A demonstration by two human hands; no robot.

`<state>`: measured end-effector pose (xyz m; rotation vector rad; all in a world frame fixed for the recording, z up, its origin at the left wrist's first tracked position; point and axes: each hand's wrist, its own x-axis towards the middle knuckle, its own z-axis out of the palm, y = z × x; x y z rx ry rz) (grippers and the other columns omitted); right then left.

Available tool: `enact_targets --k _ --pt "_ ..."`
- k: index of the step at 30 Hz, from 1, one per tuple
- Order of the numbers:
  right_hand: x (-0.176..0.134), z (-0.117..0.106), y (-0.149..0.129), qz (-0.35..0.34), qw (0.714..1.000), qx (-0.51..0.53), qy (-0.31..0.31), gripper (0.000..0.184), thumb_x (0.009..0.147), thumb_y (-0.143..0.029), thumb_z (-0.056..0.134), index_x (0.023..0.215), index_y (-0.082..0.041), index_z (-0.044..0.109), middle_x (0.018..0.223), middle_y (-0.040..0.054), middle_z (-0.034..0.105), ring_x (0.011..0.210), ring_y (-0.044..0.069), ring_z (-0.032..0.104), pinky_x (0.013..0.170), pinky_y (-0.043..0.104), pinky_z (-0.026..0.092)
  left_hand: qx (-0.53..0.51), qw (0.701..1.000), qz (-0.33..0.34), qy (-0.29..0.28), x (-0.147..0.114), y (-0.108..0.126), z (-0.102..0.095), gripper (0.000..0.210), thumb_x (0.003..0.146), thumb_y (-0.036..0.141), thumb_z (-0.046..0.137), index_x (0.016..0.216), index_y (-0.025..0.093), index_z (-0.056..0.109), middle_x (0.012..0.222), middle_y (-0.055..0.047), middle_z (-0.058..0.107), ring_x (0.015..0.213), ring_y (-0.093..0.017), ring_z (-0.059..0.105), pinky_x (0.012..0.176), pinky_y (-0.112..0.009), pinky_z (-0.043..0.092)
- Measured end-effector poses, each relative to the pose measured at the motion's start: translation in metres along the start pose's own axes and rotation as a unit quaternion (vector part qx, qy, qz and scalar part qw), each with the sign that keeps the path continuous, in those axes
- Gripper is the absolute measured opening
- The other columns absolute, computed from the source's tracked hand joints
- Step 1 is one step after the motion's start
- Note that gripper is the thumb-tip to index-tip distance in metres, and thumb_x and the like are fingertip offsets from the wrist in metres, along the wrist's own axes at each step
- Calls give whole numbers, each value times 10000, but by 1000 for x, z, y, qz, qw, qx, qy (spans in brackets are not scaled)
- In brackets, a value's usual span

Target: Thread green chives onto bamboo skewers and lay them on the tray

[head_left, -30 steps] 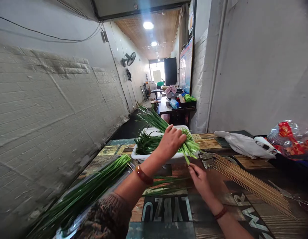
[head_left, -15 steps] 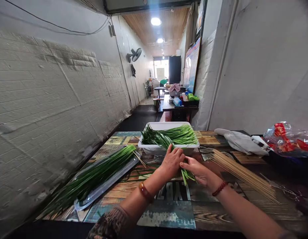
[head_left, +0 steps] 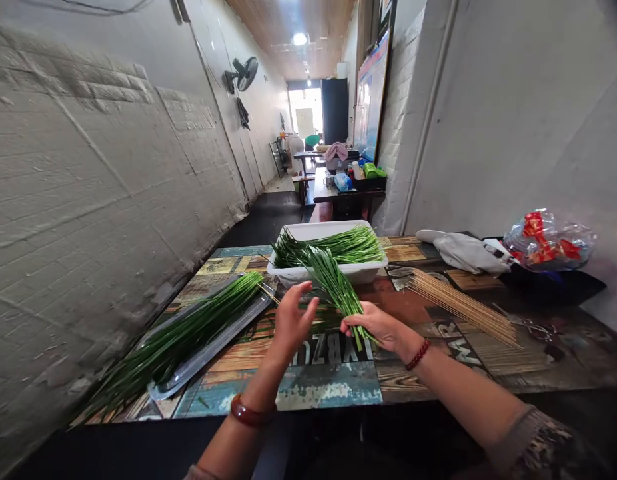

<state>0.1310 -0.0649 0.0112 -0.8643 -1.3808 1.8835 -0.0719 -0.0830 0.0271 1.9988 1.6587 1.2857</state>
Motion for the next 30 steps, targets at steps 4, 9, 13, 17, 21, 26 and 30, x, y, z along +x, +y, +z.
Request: enact_targets --k 4,9,13,17,21,26,30 --pt "1 19 8 -57 998 10 14 285 705 -289 696 934 -166 581 721 -13 644 588 111 572 542 221 441 -274 941 -116 -163 -9 0 4 462 799 501 602 1064 125 640 998 -120 702 918 -244 649 862 -369 504" --pt "15 34 19 -204 968 -132 62 181 770 -238 601 939 -180 567 684 -36 595 609 128 550 623 265 466 -407 887 -141 -163 9 29 17 608 634 487 767 1093 112 635 1073 -140 693 903 -252 656 779 -333 531" --pt "22 36 9 -237 936 -218 141 282 741 -226 628 1014 -168 594 811 -4 653 730 164 593 709 301 494 -386 903 -130 -135 30 48 12 391 633 410 780 866 104 715 972 -117 720 971 -283 649 858 -370 523" --pt "24 28 16 -244 935 -229 116 340 696 -238 692 1025 -169 642 947 33 693 871 210 632 797 342 510 -380 901 -124 -167 25 41 15 366 613 360 805 870 114 719 915 -93 722 914 -260 658 838 -363 527" --pt "29 20 48 -195 961 -190 52 267 690 -228 687 946 -155 691 907 40 722 850 223 657 806 371 523 -390 885 -169 -193 2 16 32 484 541 347 855 925 104 686 863 -79 712 801 -216 656 770 -334 523" --pt "38 22 62 -197 953 -220 66 242 739 -146 571 943 -153 700 904 44 727 860 223 658 790 365 532 -370 896 -155 -191 -7 3 43 532 574 367 844 1002 109 661 942 -83 703 857 -204 645 816 -317 499" --pt "39 23 43 -246 918 -305 63 310 777 -101 484 1001 -174 686 1022 49 711 940 219 632 881 363 500 -369 902 -150 -165 -1 7 42 583 577 342 845 1079 115 653 1099 -116 687 971 -236 635 862 -317 487"
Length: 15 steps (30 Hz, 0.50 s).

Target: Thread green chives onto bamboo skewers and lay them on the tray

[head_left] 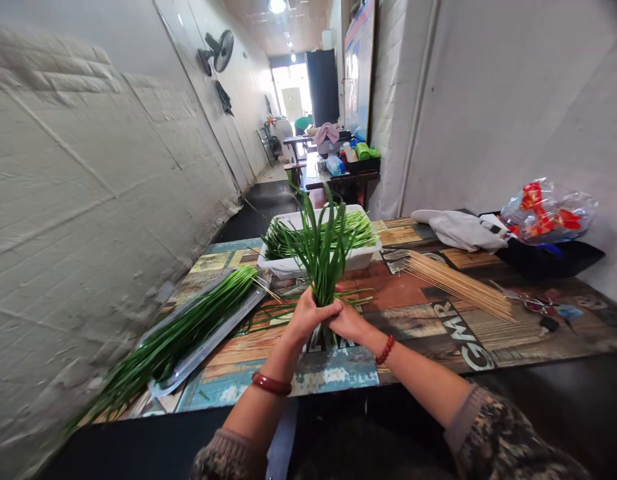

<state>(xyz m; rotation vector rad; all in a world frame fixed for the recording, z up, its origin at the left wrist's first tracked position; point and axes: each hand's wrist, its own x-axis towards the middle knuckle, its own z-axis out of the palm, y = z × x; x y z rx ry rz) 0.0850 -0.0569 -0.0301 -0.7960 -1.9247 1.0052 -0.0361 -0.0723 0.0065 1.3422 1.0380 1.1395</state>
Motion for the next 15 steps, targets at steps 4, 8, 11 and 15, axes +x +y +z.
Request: enact_targets --k 4,8,11,15 --pt "11 -18 -17 -5 994 -90 -54 261 787 -114 493 954 -166 687 992 59 709 939 225 625 880 331 482 -93 996 -8 12 4 6 3 573 603 337 823 1107 121 656 1226 -143 649 1040 -270 630 893 -350 488" --pt "23 -37 -32 27 987 -114 -110 210 755 -204 614 943 -129 673 899 65 701 859 227 623 780 309 484 -200 978 -20 51 10 17 5 325 656 275 776 930 119 701 1052 -121 729 972 -250 668 901 -363 492" --pt "26 -52 -39 51 992 -14 -114 313 832 -429 583 848 -130 671 864 56 693 832 208 619 744 307 481 -273 956 -32 103 15 28 2 202 662 229 745 817 107 700 889 -100 752 874 -232 694 880 -363 512" --pt "13 -76 -40 156 972 175 -19 481 880 -566 489 1037 -143 654 943 86 707 806 170 648 721 288 497 -377 911 -47 161 18 40 -9 58 721 164 667 700 111 656 790 -58 733 799 -196 702 890 -380 529"
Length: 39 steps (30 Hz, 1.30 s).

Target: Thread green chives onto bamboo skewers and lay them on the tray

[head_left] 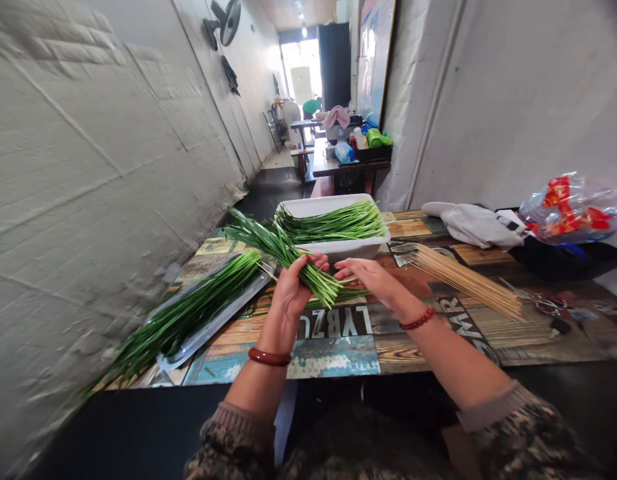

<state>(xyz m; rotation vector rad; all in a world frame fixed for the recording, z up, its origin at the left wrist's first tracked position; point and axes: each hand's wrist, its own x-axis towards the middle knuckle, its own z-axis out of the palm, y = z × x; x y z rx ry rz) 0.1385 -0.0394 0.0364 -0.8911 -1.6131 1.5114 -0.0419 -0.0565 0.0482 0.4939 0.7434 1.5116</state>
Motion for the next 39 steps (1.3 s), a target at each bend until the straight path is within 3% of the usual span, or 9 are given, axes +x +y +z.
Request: enact_targets --k 4,10,17,22,24,29,34,37,39 --pt "-20 -17 0 -34 996 28 77 450 903 -524 487 1101 -148 637 1007 108 701 837 167 657 741 296 510 -40 999 -8 17 -3 7 2 62 785 140 622 737 111 647 825 -62 725 769 -172 697 890 -405 541" --pt "-32 -11 2 -150 969 -177 85 296 885 -354 577 1113 -191 670 970 61 706 796 156 645 671 270 499 -41 999 -6 17 -9 3 11 67 801 126 609 766 96 658 817 -60 723 770 -159 689 912 -409 542" --pt "-40 -13 -16 -275 857 -429 82 202 933 -204 510 926 -175 709 851 69 703 818 181 637 753 312 473 -31 999 9 9 -12 2 5 58 770 125 629 717 110 649 690 -7 675 705 -140 670 887 -376 553" --pt "-57 -62 -33 -257 799 -532 115 175 908 -217 539 913 -194 712 875 61 718 807 196 641 744 324 462 -60 995 60 44 -8 27 -17 204 826 120 545 631 106 604 608 -1 614 621 -104 622 808 -319 565" --pt "-65 -91 -37 -229 797 -529 180 167 881 -225 555 888 -202 720 878 57 723 792 196 648 725 318 468 -80 991 85 69 -5 42 -29 241 851 102 502 626 107 588 596 6 597 599 -88 603 801 -312 562" --pt "-66 -136 -51 -175 766 -342 515 136 764 -246 641 819 -159 730 645 44 660 544 163 566 553 296 428 -101 977 146 117 -3 52 -43 208 856 106 509 654 123 558 591 23 588 583 -83 594 795 -318 555" --pt "-28 -79 -55 -275 805 -145 506 217 820 -330 593 923 -166 693 734 19 666 625 142 593 604 273 466 -61 992 94 64 -10 6 -15 71 775 129 645 786 139 575 723 -19 688 714 -160 679 788 -359 550" --pt "-12 -17 -43 -278 852 -290 336 185 880 -282 541 899 -185 697 811 48 700 705 166 612 644 287 464 -45 997 59 29 -17 -18 3 153 745 186 706 820 136 583 909 -90 733 836 -206 703 846 -385 534" --pt "-10 15 -30 -289 840 -413 202 202 908 -224 513 843 -197 702 821 60 705 776 185 618 735 317 449 -52 997 49 6 -22 -25 9 201 718 201 739 842 135 596 978 -104 732 884 -212 702 872 -374 525"
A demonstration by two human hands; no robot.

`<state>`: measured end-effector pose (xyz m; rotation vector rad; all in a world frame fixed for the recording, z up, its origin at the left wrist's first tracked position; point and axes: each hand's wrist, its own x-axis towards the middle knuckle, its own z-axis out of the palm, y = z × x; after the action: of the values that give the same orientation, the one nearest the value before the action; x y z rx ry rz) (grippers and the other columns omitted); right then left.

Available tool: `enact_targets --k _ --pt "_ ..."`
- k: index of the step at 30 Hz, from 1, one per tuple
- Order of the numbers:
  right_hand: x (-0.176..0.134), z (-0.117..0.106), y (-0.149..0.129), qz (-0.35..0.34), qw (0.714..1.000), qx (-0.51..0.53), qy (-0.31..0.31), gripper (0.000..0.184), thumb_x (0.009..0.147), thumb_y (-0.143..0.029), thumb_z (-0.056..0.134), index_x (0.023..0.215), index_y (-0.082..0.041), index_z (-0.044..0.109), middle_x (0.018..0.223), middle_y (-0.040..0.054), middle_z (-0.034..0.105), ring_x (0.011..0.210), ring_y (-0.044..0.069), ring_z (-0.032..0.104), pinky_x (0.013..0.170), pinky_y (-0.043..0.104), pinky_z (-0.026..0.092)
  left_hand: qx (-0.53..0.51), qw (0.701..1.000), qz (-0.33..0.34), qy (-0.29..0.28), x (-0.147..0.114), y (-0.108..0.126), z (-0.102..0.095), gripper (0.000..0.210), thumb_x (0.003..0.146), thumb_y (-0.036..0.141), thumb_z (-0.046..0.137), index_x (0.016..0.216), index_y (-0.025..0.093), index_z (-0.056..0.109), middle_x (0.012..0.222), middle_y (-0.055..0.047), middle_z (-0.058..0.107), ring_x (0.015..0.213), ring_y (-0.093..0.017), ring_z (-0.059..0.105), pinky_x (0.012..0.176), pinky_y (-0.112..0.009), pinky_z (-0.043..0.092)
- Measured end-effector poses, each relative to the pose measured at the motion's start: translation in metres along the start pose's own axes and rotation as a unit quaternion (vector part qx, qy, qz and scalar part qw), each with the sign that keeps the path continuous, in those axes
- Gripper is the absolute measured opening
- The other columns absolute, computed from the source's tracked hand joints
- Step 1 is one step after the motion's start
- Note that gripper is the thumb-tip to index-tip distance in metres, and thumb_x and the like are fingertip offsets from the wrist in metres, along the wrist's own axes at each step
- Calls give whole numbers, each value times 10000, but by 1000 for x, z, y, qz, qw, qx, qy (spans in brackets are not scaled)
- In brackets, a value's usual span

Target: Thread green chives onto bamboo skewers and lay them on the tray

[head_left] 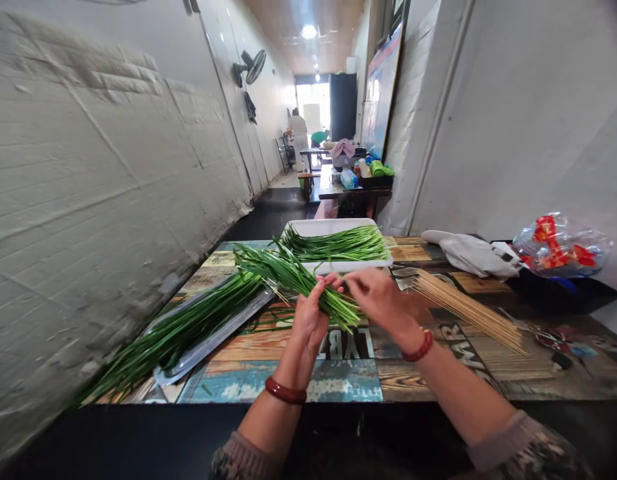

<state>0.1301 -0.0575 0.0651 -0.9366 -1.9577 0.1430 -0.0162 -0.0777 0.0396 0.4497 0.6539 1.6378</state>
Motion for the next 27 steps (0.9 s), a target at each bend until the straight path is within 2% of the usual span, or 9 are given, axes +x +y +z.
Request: enact_targets --k 3,8,11,13,15,18,21,23,27 --pt "-18 17 -8 -52 992 -31 -110 174 911 -196 529 906 -199 703 835 63 703 810 196 620 757 327 433 -1 1000 -5 -4 -5 1 -1 253 687 206 764 887 132 627 940 -97 737 869 -204 703 862 -349 523" --pt "-24 7 6 -37 986 32 -159 190 927 -243 525 950 -233 714 903 50 707 865 197 626 811 348 457 6 1000 -24 -16 -6 5 -8 255 666 254 782 830 118 642 689 -20 677 676 -151 668 699 -285 522" --pt "-22 3 7 1 977 115 -180 244 949 -299 480 1052 -217 686 1062 74 696 987 206 634 886 365 478 -13 1000 8 -17 -4 1 -5 296 641 209 796 878 163 625 660 37 644 617 -112 633 659 -252 503" --pt "-23 7 6 43 972 140 -182 383 930 -364 506 1265 -189 571 1219 116 640 1109 239 604 955 410 464 -15 999 30 -20 -4 -3 0 274 647 206 792 857 162 622 672 35 649 625 -102 628 688 -243 499" --pt "-25 16 5 68 972 131 -185 671 851 -419 611 1427 -159 385 1355 165 543 1223 294 536 1018 477 416 -12 999 41 -21 -5 -8 4 248 656 218 788 836 156 629 709 22 666 658 -103 636 732 -249 501" --pt "-29 33 8 79 964 164 -196 835 776 -384 688 1471 -167 279 1431 167 463 1261 305 503 1028 479 413 11 999 40 -18 -9 -15 6 240 662 230 786 845 146 655 784 -3 697 721 -116 654 786 -265 502" --pt "-34 47 11 80 946 237 -205 719 803 -289 649 1431 -167 321 1369 132 525 1209 260 545 993 414 450 40 998 42 -17 -12 -17 1 233 657 206 786 844 135 666 812 -23 712 759 -127 666 800 -264 505" --pt "-39 52 12 84 938 249 -228 555 838 -237 588 1356 -162 403 1195 97 633 1053 227 627 890 363 503 43 998 35 -10 -10 -10 -4 252 655 187 781 873 137 664 786 -22 714 742 -132 673 771 -260 513" --pt "-46 45 14 71 937 147 -308 153 902 -201 493 1033 -171 565 801 13 658 709 171 635 655 275 489 -18 998 41 36 3 25 -17 272 670 98 727 920 161 642 695 24 682 657 -103 661 725 -237 522"
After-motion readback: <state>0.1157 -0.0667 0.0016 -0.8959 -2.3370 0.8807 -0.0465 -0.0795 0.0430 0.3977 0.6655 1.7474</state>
